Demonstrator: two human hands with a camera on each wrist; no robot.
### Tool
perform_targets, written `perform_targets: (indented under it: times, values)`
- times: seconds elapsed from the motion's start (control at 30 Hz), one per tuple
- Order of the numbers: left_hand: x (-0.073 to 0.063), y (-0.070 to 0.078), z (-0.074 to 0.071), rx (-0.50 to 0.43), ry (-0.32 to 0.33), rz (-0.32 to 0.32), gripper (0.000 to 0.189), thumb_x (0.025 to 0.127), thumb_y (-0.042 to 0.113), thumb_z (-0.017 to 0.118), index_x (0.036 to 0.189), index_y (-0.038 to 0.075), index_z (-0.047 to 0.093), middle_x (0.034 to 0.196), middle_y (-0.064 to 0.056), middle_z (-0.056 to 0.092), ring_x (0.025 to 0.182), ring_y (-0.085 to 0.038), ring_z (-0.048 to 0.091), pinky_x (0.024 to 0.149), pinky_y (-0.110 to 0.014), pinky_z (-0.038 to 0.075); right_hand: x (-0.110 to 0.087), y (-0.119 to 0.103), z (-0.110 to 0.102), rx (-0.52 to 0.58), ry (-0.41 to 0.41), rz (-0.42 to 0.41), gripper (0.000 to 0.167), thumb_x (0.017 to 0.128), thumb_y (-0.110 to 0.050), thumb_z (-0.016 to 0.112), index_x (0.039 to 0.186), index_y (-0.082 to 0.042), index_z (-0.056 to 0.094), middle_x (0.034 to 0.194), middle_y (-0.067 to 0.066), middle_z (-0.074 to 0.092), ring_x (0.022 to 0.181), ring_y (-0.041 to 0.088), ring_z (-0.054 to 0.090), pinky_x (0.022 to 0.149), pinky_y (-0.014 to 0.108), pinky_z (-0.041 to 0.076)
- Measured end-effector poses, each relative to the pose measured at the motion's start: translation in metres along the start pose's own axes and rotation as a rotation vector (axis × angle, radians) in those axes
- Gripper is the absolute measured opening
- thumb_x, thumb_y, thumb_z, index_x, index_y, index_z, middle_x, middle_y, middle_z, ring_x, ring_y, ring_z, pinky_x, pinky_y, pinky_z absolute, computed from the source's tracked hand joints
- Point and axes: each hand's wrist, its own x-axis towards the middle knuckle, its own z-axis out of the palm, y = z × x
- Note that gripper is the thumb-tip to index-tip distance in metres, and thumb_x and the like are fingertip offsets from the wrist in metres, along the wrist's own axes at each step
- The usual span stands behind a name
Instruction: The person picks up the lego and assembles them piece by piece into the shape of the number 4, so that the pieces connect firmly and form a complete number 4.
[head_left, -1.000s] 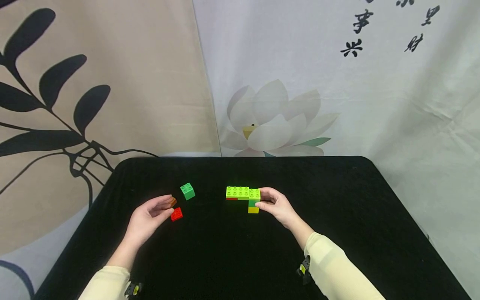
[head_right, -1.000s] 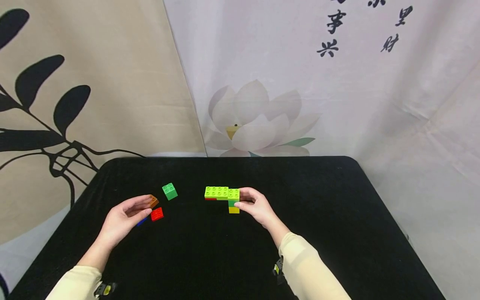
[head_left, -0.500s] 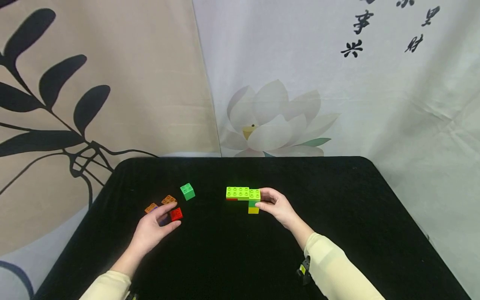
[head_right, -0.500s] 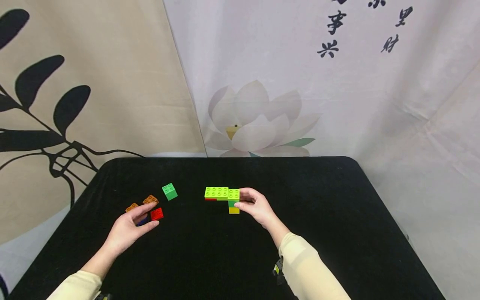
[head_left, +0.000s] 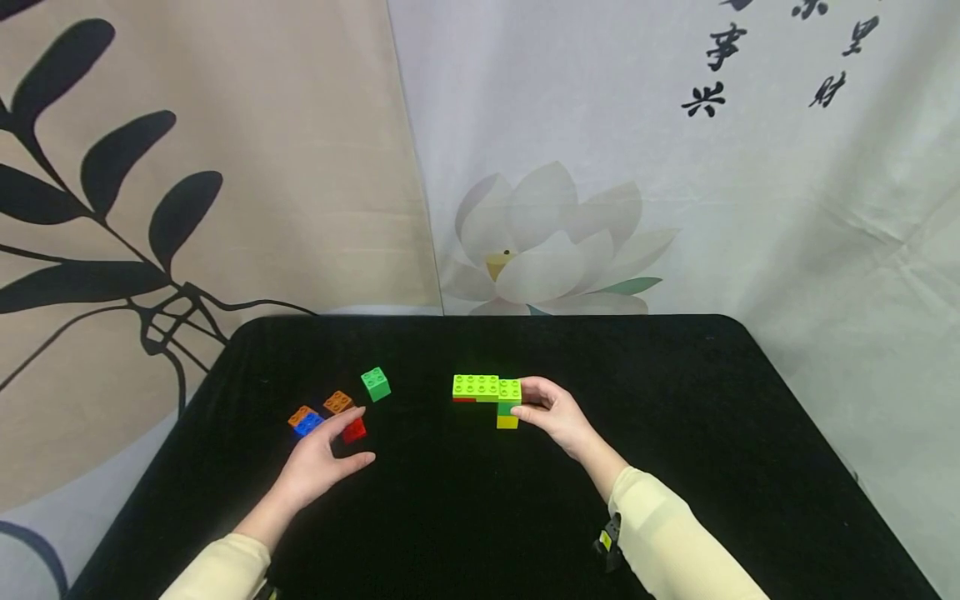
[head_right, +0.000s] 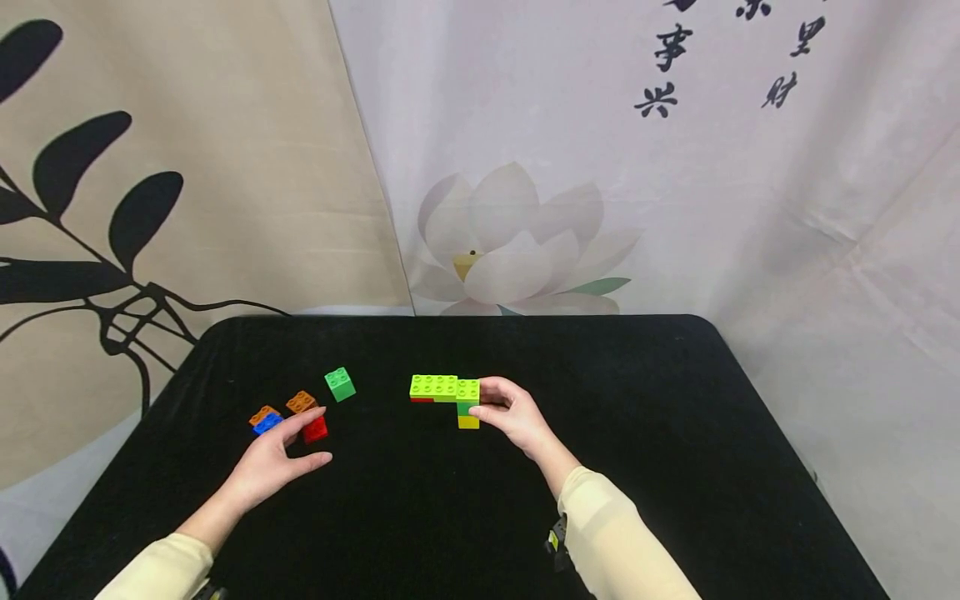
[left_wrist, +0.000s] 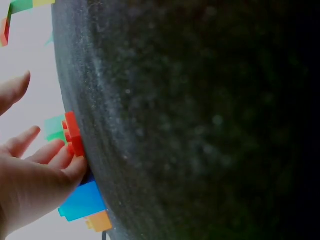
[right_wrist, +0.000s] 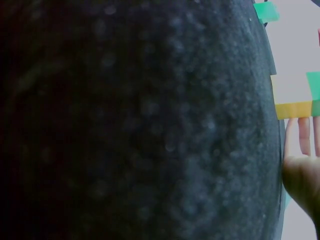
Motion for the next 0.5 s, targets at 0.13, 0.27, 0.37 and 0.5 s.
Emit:
perform_targets:
  times: [0.13, 0.27, 0.37, 0.5]
  values:
    - [0.0006, -0.0019, 0.0019, -0.047, -0.002, 0.007, 0.070, 0.084, 0.018, 0.078, 0.144, 0.002, 0.047, 0.143, -0.027, 0.046, 0.128, -0.046, 0.047, 0.102, -0.058, 0.042, 0.0002, 0.0005, -0.0003, -0.003, 0.000, 0.005, 0.041, 0.091, -0.003, 0.071, 0.130, 0.001, 0.057, 0.126, 0.016, 0.063, 0.116, 0.032, 0.057, 0.093, 0.034, 0.051]
    - [0.0021, -0.0037, 0.0041, -0.097, -0.008, 0.009, 0.068, 0.084, 0.017, 0.078, 0.143, 0.003, 0.048, 0.137, -0.027, 0.051, 0.120, -0.043, 0.055, 0.097, -0.053, 0.048, 0.0001, 0.0005, -0.0013, -0.006, 0.000, 0.010, 0.040, 0.090, -0.006, 0.072, 0.128, -0.001, 0.059, 0.124, 0.014, 0.064, 0.114, 0.029, 0.059, 0.093, 0.033, 0.051]
    - [0.0028, -0.0043, 0.0056, -0.118, -0.017, 0.002, 0.068, 0.083, 0.016, 0.078, 0.143, 0.003, 0.048, 0.134, -0.024, 0.054, 0.116, -0.040, 0.058, 0.095, -0.052, 0.050, -0.0003, 0.0008, -0.0020, -0.010, -0.001, 0.005, 0.039, 0.090, -0.007, 0.072, 0.127, -0.001, 0.059, 0.123, 0.014, 0.064, 0.113, 0.029, 0.059, 0.093, 0.033, 0.051]
    - [0.0028, -0.0058, 0.0062, -0.129, -0.037, -0.016, 0.067, 0.083, 0.014, 0.078, 0.142, 0.004, 0.049, 0.135, -0.021, 0.055, 0.116, -0.037, 0.058, 0.096, -0.051, 0.049, -0.0004, 0.0007, -0.0019, -0.009, -0.004, 0.000, 0.039, 0.090, -0.007, 0.072, 0.127, -0.001, 0.059, 0.123, 0.015, 0.064, 0.113, 0.030, 0.059, 0.093, 0.034, 0.051]
